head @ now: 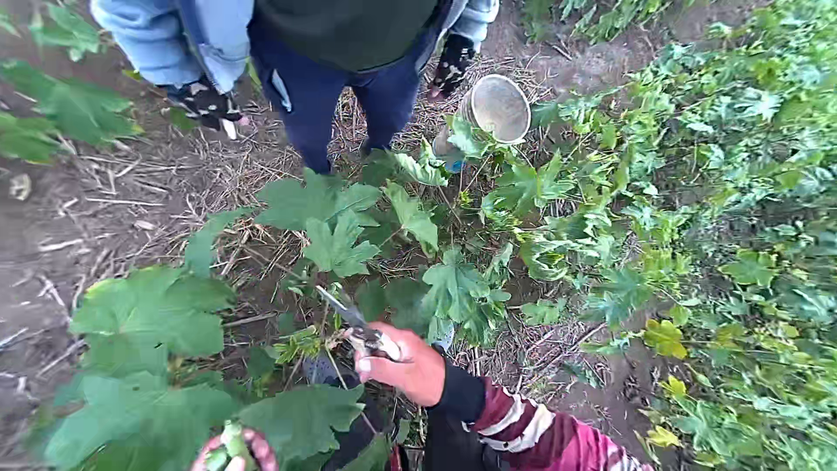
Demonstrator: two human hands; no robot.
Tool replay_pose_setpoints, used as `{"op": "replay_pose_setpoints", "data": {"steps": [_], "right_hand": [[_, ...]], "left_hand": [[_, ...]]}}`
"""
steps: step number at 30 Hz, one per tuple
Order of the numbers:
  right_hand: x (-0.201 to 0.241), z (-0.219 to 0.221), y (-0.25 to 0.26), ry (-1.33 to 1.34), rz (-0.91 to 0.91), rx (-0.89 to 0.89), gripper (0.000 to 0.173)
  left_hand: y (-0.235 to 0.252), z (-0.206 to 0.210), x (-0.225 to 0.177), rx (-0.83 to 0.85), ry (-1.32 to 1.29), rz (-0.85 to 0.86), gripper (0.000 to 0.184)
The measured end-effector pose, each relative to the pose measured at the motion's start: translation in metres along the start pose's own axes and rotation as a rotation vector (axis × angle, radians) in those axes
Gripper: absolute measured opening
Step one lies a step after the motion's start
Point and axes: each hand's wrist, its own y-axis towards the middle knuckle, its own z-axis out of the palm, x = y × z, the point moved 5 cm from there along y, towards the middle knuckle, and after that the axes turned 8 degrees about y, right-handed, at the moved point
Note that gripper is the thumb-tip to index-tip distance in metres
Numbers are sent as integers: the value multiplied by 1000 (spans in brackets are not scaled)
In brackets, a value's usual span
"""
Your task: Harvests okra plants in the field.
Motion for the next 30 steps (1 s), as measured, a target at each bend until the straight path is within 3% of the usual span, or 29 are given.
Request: {"op": "replay_pose_setpoints", "data": {"steps": [4,8,10,12,14,16,17,20,22,24,26,28,30], "right_hand": [[-25,-136,-122,182,-16,-322,47],[-55,-231,-249,256,11,-627,45],[-61,-261,-308,261,43,-749,42],[-67,-285,-354,273,69,-801,42],[-75,-302,-385,295,80,-822,40],[-84,-318,-405,331,67,-821,40],[-88,-323,-413,340,58,-817,41],[-94,-335,-419,318,-1,-835,39],[-94,-337,-415,256,3,-796,41],[-96,-331,-404,125,76,-688,45],[-99,-324,-381,-105,210,-576,54],[-108,-316,-355,-323,343,-455,63],[-122,-302,-324,-447,448,-329,67]], "left_hand": [[47,146,0,120,57,-219,24],[149,346,5,160,32,-448,26],[220,451,-4,179,-8,-450,33],[298,531,-10,160,3,-339,58],[355,577,-5,-18,17,-292,93],[370,604,16,-175,-12,-294,99],[361,613,29,-169,-5,-282,96],[293,612,65,63,151,-171,69],[220,570,101,299,182,-165,51],[141,493,142,486,65,-226,46],[57,410,168,563,-7,-405,42],[-11,329,182,534,49,-636,36],[-49,252,182,351,271,-808,30]]}}
